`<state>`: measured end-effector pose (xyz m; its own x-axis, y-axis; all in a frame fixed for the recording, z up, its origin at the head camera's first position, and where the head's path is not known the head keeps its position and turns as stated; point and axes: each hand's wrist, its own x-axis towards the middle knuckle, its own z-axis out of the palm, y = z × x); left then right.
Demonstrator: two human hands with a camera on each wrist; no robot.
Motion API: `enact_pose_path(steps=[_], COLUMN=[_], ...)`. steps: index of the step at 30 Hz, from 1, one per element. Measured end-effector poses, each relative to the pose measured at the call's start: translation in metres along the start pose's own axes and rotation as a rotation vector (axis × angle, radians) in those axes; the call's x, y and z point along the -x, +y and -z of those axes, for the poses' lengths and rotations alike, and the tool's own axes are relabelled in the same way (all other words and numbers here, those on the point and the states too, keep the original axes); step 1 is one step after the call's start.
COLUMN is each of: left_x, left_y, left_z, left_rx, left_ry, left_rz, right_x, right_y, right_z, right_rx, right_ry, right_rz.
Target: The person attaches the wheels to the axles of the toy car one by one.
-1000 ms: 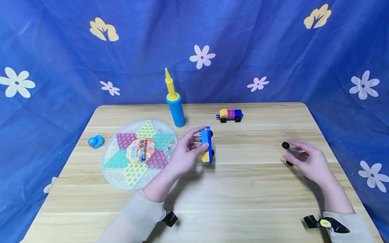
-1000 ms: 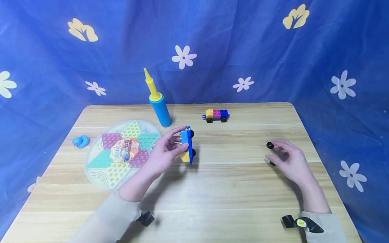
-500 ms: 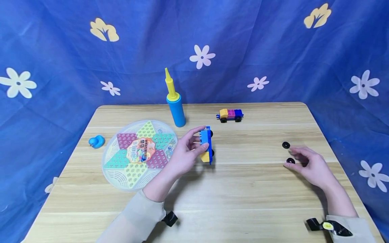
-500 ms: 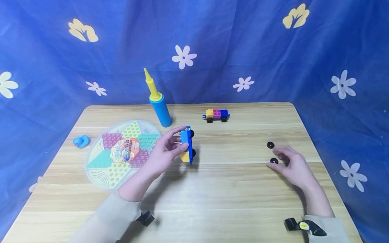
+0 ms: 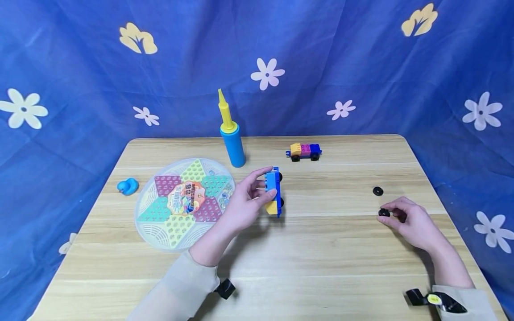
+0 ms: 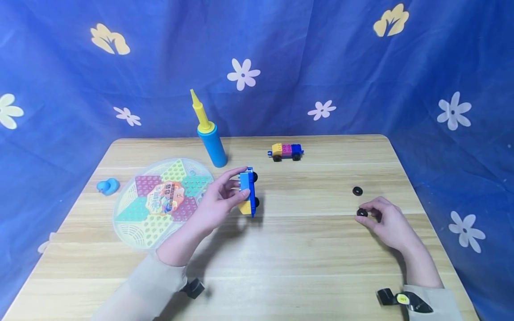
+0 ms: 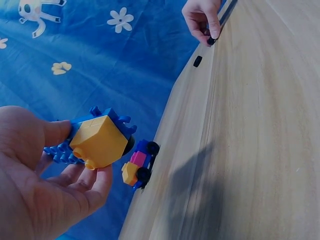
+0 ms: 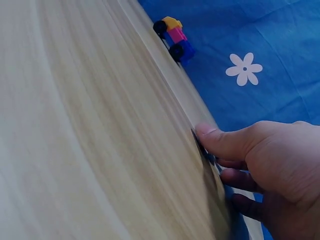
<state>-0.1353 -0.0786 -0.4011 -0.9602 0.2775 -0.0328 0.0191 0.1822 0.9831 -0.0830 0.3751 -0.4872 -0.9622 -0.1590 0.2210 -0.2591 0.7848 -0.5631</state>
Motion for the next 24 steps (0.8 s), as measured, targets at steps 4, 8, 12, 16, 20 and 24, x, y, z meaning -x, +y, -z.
enact_pose_path(steps=[4, 8, 12, 16, 20, 24], left_x=[0.001, 0.001, 0.002, 0.002, 0.003, 0.003], left_y=[0.0, 0.001, 0.002, 0.003, 0.005, 0.006], left_z=[0.0, -0.001, -0.001, -0.002, -0.002, -0.003], left_rx=[0.004, -0.005, -0.015, -0.022, -0.031, -0.033], left_ry=[-0.006, -0.003, 0.002, -0.001, -0.007, -0.011], left_rz=[-0.008, -0.009, 0.001, -0.003, -0.016, -0.028], right_x=[-0.001, -0.005, -0.011, -0.017, -0.022, -0.028], right_y=[-0.005, -0.014, -0.027, -0.043, -0.059, -0.074], right_z=[0.001, 0.004, 0.007, 0.008, 0.01, 0.012], right_rx=[-0.022, -0.047, -0.071, -0.104, -0.115, -0.11], right_ry=[0.008, 0.019, 0.043, 0.079, 0.106, 0.107], right_rz=[-0.019, -0.018, 0.046, 0.128, 0.193, 0.261])
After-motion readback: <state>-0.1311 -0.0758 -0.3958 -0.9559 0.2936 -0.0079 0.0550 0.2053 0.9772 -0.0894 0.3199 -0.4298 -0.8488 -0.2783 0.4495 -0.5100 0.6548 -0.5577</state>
